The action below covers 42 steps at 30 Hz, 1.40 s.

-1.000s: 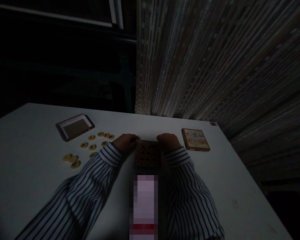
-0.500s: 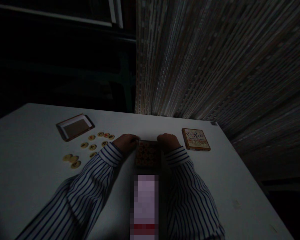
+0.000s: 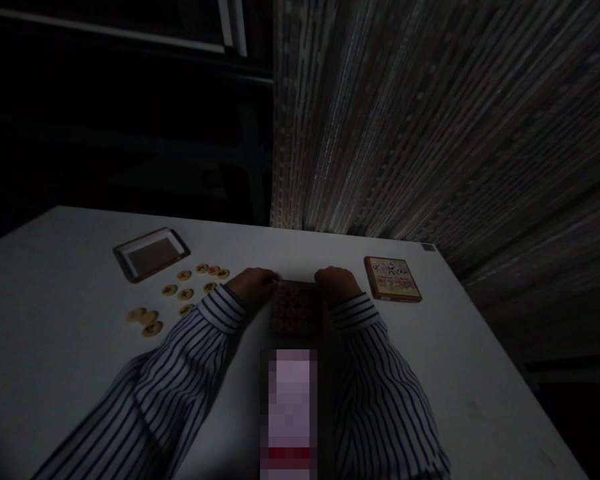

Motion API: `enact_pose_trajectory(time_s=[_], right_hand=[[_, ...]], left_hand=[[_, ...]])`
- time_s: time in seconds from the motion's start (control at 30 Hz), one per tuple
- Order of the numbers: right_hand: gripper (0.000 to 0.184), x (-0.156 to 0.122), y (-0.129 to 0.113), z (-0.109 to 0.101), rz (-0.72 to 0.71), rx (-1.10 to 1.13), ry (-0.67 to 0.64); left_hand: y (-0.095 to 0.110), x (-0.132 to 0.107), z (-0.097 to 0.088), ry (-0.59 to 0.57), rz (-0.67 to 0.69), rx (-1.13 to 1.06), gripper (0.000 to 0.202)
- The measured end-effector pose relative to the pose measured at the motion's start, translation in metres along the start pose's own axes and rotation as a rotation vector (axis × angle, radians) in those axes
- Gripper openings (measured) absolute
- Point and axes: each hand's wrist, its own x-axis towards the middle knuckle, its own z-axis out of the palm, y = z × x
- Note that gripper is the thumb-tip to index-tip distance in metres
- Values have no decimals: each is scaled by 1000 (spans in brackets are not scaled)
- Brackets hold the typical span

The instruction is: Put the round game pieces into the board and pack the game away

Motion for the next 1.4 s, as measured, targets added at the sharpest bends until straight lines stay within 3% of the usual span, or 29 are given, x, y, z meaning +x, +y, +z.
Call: enact_pose_trajectory(time_s=[0.83,1.4], right_hand=[[26,-1,2,-1,-18,26,15],[27,-10,-9,-26,-38,42,220]], left_hand=[[0,-1,0,0,-11,-4,33],[-1,-12,-24,222,14,-40,26]])
